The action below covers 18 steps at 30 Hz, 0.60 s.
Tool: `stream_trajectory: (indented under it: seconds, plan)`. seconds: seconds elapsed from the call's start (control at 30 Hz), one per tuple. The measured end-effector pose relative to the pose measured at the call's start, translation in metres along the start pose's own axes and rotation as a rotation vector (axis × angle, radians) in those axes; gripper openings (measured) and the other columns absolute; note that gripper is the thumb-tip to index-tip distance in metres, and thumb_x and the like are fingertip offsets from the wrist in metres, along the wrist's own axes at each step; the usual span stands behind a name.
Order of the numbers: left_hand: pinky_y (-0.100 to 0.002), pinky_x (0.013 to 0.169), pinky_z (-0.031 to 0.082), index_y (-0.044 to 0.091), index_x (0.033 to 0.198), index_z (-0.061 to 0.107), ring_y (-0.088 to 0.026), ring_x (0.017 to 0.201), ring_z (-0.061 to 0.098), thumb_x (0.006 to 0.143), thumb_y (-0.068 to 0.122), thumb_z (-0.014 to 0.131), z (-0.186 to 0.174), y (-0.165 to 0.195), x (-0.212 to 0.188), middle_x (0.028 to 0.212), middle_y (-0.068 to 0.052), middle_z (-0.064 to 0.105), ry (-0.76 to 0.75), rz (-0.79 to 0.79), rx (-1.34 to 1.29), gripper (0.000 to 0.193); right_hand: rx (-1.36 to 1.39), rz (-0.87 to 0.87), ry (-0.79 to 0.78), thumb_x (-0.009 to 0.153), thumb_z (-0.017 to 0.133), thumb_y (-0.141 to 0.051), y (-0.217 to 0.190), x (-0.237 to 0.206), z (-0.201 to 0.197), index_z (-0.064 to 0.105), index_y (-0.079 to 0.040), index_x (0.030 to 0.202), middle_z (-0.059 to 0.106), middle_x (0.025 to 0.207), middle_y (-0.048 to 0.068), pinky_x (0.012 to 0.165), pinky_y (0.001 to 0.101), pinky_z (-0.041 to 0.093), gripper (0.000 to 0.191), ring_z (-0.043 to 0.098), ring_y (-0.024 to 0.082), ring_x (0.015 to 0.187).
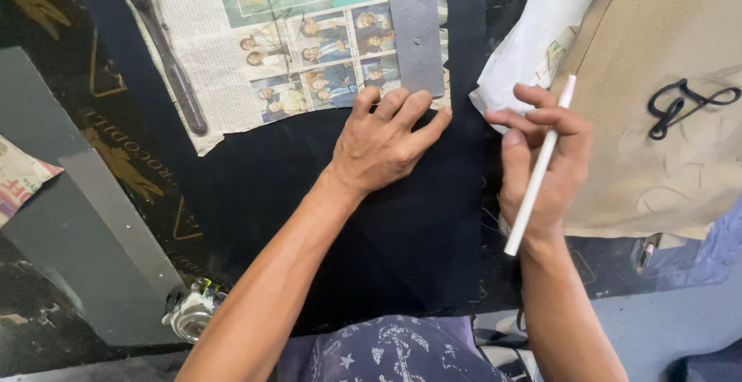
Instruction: The person measures a black fabric piece on a worktable using a tape measure and marks it with a white chalk pencil. They use a metal ruler and a newspaper template to draw straight and curved lines, then cut the fabric along the marked lines with scissors.
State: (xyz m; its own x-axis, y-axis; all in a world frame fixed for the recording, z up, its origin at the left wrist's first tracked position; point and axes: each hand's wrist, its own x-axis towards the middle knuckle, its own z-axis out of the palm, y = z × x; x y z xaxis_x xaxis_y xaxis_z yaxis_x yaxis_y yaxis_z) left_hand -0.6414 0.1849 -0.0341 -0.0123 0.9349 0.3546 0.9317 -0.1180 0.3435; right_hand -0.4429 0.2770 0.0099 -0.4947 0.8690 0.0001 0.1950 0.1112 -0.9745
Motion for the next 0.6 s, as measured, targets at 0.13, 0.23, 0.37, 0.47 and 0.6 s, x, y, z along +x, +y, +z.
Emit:
stream_trajectory:
  seconds: [0.13,0.23,0.37,0.47,0.6]
  plan:
    - [-0.040,0.103,0.036,0.018,0.127,0.072,-0.018,0.113,0.053,0.097,0.022,0.066,0.000,0.004,-0.003,0.120,0.000,0.059,-0.004,0.004,0.020,0.030,-0.143,-0.086,-0.095,0.108,0.054,0.007,-0.001,0.001,0.007,0.047,-0.003,0.125,0.057,0.141,0.020,0.110,0.0370,0.052,0.021,0.070,0.026,0.121]
    - [-0.040,0.102,0.038,0.017,0.131,0.071,-0.018,0.113,0.053,0.099,0.018,0.064,-0.001,0.010,-0.006,0.120,0.000,0.059,-0.010,-0.025,0.042,0.033,-0.452,-0.258,-0.150,0.101,0.061,0.007,-0.003,0.008,0.010,0.054,-0.005,0.118,0.064,0.134,0.015,0.122,0.0524,0.030,0.021,0.061,0.032,0.133]
    - [-0.041,0.098,0.039,0.017,0.135,0.069,-0.020,0.115,0.054,0.099,0.016,0.063,-0.002,0.021,-0.010,0.124,-0.003,0.059,-0.022,-0.097,0.037,0.036,-0.719,-0.353,-0.255,0.099,0.070,0.006,0.000,0.021,0.012,0.057,-0.011,0.114,0.073,0.126,0.001,0.130,0.0652,0.005,0.026,0.049,0.036,0.145]
    - [-0.044,0.100,0.041,0.017,0.136,0.067,-0.022,0.119,0.055,0.096,0.015,0.063,-0.001,0.031,-0.012,0.127,-0.004,0.059,-0.016,-0.159,0.030,0.040,-0.735,-0.384,-0.344,0.088,0.069,0.007,0.004,0.025,0.012,0.057,-0.011,0.113,0.073,0.122,-0.002,0.127,0.0711,0.003,0.034,0.046,0.037,0.148]
    - [-0.049,0.107,0.041,0.017,0.134,0.066,-0.026,0.125,0.054,0.094,0.015,0.064,-0.004,0.044,-0.022,0.132,-0.007,0.060,-0.026,-0.218,-0.047,0.041,-0.830,-0.441,-0.390,0.087,0.071,0.005,0.004,0.018,0.008,0.059,-0.011,0.115,0.073,0.123,-0.002,0.124,0.0727,0.001,0.034,0.046,0.039,0.148]
